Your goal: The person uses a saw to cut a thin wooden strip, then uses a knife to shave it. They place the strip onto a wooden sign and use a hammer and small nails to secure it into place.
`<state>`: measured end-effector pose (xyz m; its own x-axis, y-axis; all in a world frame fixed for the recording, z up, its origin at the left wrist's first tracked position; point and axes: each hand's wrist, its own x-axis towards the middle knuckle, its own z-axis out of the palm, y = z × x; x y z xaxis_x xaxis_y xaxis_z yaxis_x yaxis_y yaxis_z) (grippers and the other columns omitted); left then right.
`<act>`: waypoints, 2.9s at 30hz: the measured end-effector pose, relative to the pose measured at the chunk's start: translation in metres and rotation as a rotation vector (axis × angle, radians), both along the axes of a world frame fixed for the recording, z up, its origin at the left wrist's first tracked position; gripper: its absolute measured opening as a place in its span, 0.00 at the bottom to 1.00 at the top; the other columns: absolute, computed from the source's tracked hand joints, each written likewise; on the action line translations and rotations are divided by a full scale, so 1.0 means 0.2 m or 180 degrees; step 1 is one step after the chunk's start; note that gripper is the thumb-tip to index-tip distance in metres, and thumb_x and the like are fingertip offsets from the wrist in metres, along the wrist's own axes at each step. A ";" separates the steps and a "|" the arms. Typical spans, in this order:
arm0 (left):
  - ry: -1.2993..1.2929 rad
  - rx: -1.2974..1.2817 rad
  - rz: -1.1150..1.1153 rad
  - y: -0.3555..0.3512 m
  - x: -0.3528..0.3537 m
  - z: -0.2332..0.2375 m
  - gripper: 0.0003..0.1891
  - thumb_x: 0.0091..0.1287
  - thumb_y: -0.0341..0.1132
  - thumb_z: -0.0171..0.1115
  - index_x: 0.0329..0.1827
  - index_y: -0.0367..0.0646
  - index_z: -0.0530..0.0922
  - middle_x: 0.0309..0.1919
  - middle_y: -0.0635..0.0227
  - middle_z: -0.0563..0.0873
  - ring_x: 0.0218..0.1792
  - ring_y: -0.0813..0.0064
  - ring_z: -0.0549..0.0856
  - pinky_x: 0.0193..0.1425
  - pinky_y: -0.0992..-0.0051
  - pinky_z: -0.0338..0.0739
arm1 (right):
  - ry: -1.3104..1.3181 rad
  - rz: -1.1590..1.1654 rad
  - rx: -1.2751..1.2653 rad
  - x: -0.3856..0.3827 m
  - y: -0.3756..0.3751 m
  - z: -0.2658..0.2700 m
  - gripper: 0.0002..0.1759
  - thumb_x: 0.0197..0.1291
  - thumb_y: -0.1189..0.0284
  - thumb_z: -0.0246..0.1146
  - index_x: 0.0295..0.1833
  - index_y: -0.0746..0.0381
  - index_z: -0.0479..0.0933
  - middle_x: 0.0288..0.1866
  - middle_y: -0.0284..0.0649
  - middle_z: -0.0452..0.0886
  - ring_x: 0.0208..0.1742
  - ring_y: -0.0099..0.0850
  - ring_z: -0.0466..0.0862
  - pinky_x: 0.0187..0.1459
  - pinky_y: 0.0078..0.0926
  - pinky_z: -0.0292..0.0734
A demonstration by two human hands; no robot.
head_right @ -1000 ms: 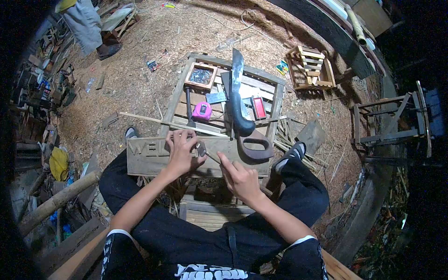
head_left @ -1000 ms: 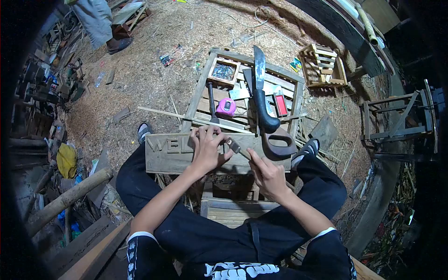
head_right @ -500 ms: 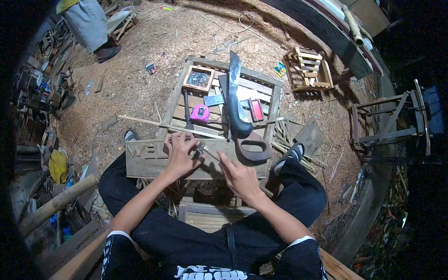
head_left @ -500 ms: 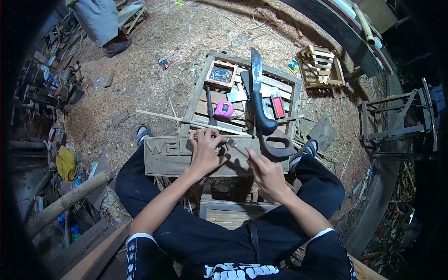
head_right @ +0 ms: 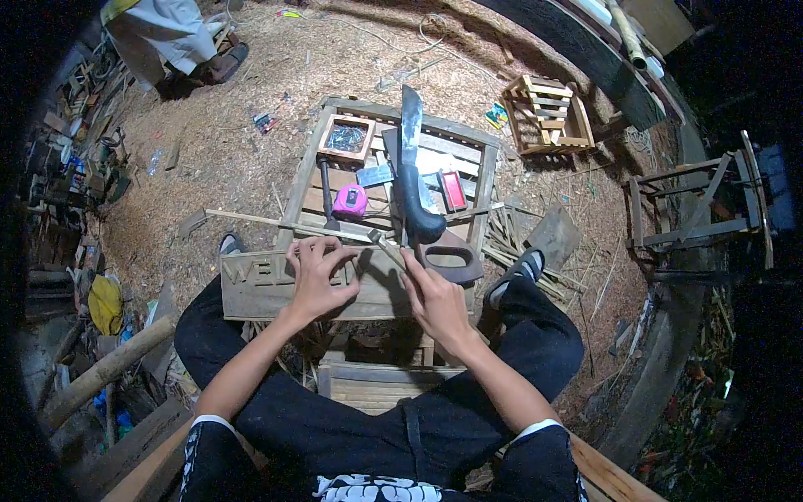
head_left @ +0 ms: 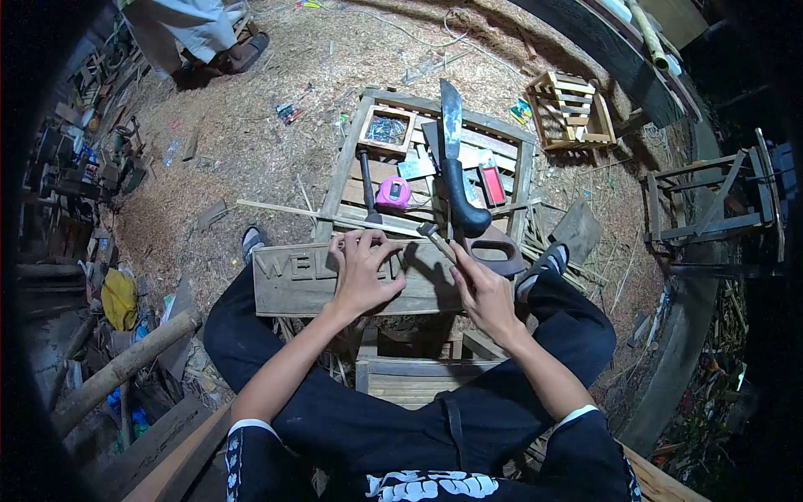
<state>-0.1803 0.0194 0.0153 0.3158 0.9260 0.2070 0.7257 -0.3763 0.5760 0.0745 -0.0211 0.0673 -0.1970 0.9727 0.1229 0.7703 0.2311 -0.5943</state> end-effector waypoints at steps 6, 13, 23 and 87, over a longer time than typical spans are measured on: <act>0.0019 -0.0043 -0.0044 0.00 0.01 0.01 0.27 0.49 0.47 0.78 0.55 0.55 0.89 0.55 0.65 0.79 0.67 0.59 0.70 0.76 0.46 0.50 | 0.0078 0.0048 -0.0155 -0.02 -0.02 -0.03 0.28 0.78 0.67 0.64 0.80 0.51 0.73 0.37 0.54 0.85 0.37 0.57 0.87 0.38 0.53 0.79; 0.0023 -0.0141 0.0017 0.00 0.01 0.01 0.25 0.51 0.48 0.78 0.53 0.53 0.89 0.56 0.65 0.80 0.68 0.58 0.71 0.76 0.44 0.51 | 0.0358 -0.0171 -0.0420 -0.03 0.00 -0.04 0.27 0.80 0.69 0.61 0.81 0.57 0.71 0.45 0.62 0.86 0.45 0.64 0.86 0.45 0.56 0.80; 0.0070 -0.0063 0.0015 0.01 0.02 0.01 0.21 0.55 0.47 0.77 0.51 0.51 0.89 0.57 0.64 0.80 0.68 0.58 0.71 0.76 0.45 0.50 | 0.0458 -0.0062 -0.0487 -0.04 -0.01 -0.05 0.30 0.78 0.72 0.61 0.82 0.60 0.68 0.45 0.61 0.84 0.46 0.63 0.85 0.48 0.56 0.79; 0.0330 0.0198 -0.0388 -0.30 -0.24 -0.11 0.57 0.45 0.44 0.89 0.84 0.56 0.71 0.84 0.49 0.62 0.87 0.42 0.56 0.89 0.41 0.52 | -0.1118 0.0960 0.0805 -0.14 -0.07 -0.19 0.29 0.69 0.58 0.69 0.71 0.56 0.76 0.74 0.48 0.76 0.79 0.48 0.70 0.79 0.60 0.62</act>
